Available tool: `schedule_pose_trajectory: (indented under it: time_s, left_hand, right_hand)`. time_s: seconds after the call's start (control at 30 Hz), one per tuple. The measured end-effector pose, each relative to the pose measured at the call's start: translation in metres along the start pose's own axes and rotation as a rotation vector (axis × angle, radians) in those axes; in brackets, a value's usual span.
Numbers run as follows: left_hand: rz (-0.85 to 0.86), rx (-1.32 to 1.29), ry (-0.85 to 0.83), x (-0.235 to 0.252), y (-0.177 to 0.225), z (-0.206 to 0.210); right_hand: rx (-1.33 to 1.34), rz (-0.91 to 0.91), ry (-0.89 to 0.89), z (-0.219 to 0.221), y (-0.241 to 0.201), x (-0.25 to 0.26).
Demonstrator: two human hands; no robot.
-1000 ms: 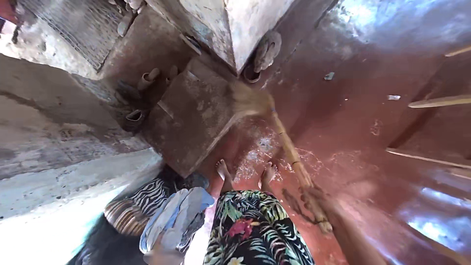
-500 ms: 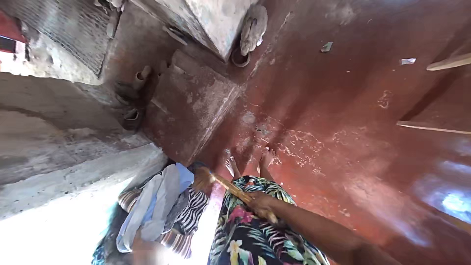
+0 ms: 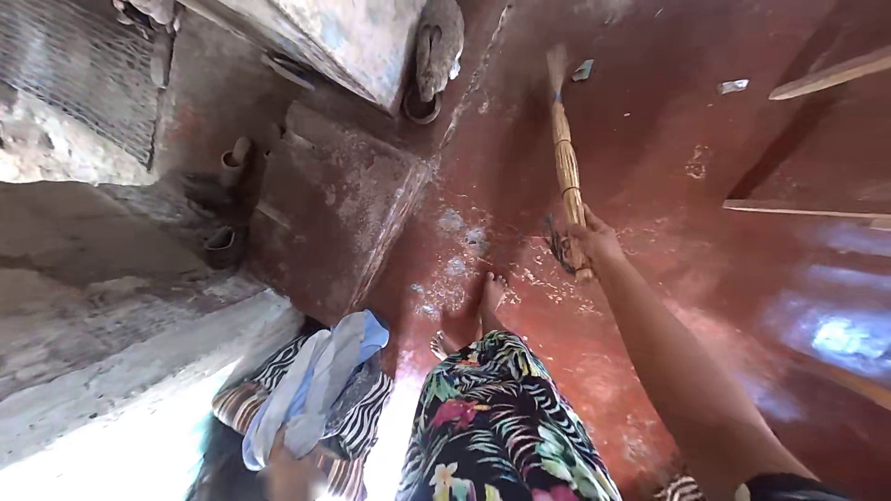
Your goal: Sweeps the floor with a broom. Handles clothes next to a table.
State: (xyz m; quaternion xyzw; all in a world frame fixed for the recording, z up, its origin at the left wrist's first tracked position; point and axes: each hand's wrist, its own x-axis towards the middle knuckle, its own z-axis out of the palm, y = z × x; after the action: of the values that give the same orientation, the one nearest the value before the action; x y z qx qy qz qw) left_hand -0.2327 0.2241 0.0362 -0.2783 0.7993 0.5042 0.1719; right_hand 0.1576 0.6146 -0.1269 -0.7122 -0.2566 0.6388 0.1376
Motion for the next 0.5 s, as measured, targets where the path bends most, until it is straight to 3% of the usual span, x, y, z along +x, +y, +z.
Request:
schedule_pose_trajectory:
  time_s: [0.1,0.2,0.27,0.4,0.5]
  left_hand:
    - [0.013,0.007,-0.030,0.002,0.005,0.010]
    - [0.020,-0.027,-0.082,0.004,0.013,0.021]
    - [0.039,-0.024,-0.116,0.007,0.017,0.029]
    - [0.042,0.048,-0.167,0.012,0.031,0.054]
    - [0.039,0.151,-0.227,0.015,0.041,0.080]
  right_hand:
    - [-0.096,-0.017,-0.084,-0.010,0.020,-0.067]
    - [-0.105,0.196,-0.227,-0.021,0.043,-0.153]
    - [-0.102,0.328,-0.330,-0.029,0.066,-0.180]
    - [-0.157,0.488,-0.368,-0.039,0.094,-0.165]
    - [-0.227,0.415,-0.175,-0.045,0.083,-0.112]
